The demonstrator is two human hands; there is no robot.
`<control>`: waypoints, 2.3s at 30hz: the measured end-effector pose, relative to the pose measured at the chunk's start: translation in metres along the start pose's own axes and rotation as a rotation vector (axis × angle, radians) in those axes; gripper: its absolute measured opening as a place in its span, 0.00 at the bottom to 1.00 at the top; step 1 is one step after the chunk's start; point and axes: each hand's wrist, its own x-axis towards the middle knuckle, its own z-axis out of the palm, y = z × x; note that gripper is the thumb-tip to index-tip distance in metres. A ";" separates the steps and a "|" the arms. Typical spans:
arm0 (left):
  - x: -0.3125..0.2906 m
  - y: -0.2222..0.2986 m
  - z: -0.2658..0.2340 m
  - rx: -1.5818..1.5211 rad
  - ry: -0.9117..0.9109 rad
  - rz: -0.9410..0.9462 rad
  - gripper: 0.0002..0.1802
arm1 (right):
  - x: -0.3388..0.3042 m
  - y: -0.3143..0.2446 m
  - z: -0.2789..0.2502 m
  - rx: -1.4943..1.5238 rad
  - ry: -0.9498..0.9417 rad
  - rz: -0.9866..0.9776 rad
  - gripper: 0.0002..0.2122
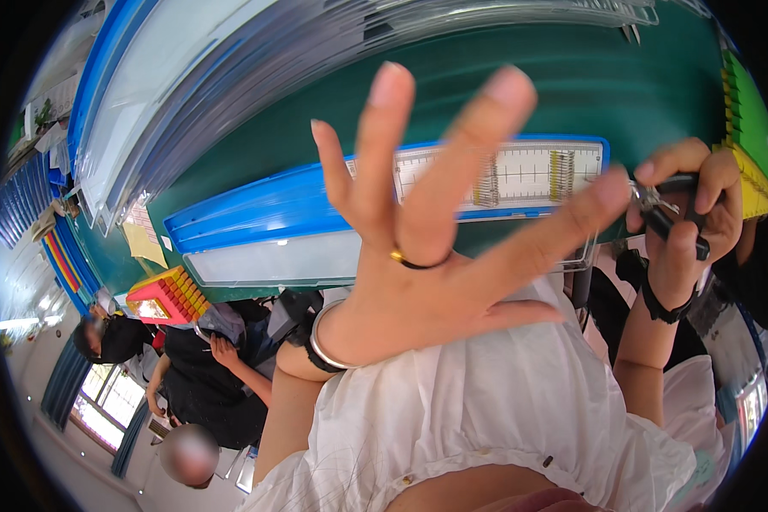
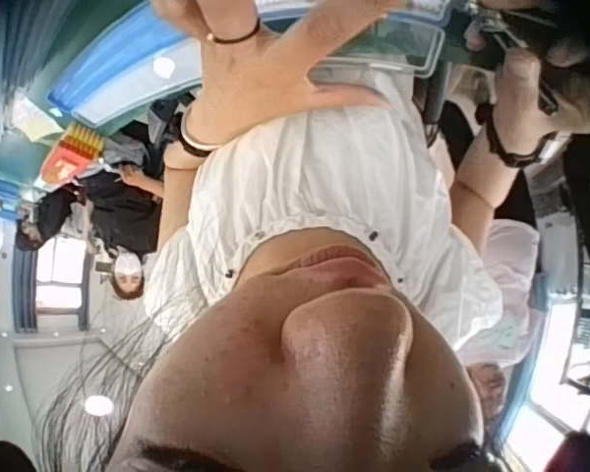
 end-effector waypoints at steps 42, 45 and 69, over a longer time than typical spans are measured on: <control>-0.007 -0.017 0.007 0.141 -0.446 -0.032 0.56 | 0.030 0.012 -0.007 -0.380 -0.234 -0.066 0.11; 0.004 -0.004 0.004 0.136 -0.446 0.014 0.55 | 0.023 -0.009 -0.011 -0.343 -0.158 -0.046 0.11; -0.048 -0.014 -0.034 0.329 -0.323 -0.132 0.61 | -0.046 -0.072 -0.285 -1.494 0.985 -0.351 0.07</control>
